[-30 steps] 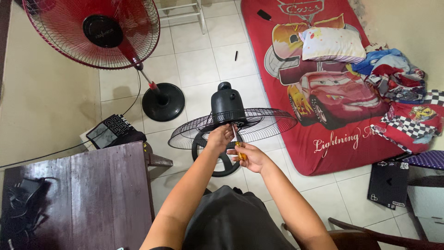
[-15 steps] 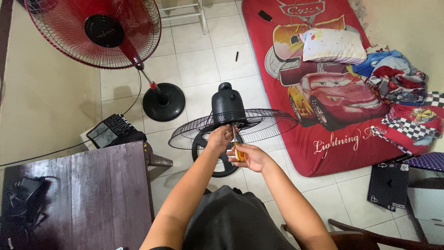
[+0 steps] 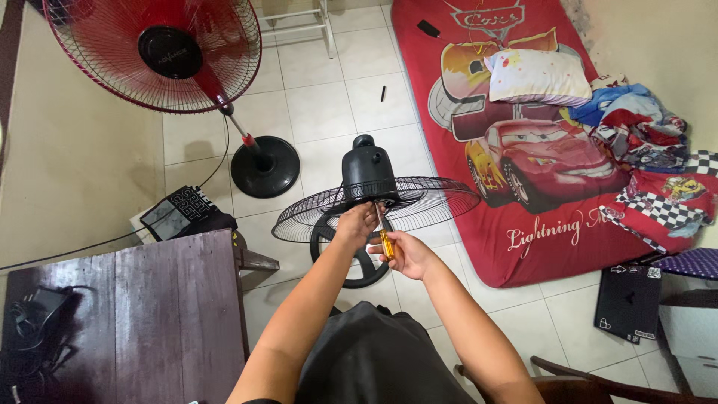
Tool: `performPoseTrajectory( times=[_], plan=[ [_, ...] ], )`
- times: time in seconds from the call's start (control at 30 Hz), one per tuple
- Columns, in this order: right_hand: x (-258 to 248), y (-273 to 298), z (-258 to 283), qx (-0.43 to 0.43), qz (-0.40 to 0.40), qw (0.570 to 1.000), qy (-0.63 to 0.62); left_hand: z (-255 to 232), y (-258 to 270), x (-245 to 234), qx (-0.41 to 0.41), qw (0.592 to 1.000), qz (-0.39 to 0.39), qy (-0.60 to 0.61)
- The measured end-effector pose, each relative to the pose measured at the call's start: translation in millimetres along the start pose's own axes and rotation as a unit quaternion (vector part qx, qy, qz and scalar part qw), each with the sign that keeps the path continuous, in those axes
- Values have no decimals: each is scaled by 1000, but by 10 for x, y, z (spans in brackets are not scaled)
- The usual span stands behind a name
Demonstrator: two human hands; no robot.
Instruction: The person uses a screwdriver to remove screws from the front grill of a standing electric fan. They detach the grill and place it on a nearby table, then continue to remove screws from the fan's motor housing.
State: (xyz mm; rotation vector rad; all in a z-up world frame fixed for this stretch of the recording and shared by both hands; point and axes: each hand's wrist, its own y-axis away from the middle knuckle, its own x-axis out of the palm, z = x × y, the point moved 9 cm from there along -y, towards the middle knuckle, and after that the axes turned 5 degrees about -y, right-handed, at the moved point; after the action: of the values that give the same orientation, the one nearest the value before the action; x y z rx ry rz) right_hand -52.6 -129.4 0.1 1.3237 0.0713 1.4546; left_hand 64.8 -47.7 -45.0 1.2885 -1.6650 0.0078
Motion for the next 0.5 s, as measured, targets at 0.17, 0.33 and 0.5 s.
performPoseTrajectory(
  times=[0.17,0.33,0.5],
  plan=[
    [-48,21,48,-20,4,1000,0,18,-19,21,-4,1000,0,4],
    [-42,92,42,-34,-29,999,21,63,-80,-4,0,1000,11,5],
    [-34,95,32,-37,-38,998,30,84,-102,-7,0,1000,15,10]
  ],
)
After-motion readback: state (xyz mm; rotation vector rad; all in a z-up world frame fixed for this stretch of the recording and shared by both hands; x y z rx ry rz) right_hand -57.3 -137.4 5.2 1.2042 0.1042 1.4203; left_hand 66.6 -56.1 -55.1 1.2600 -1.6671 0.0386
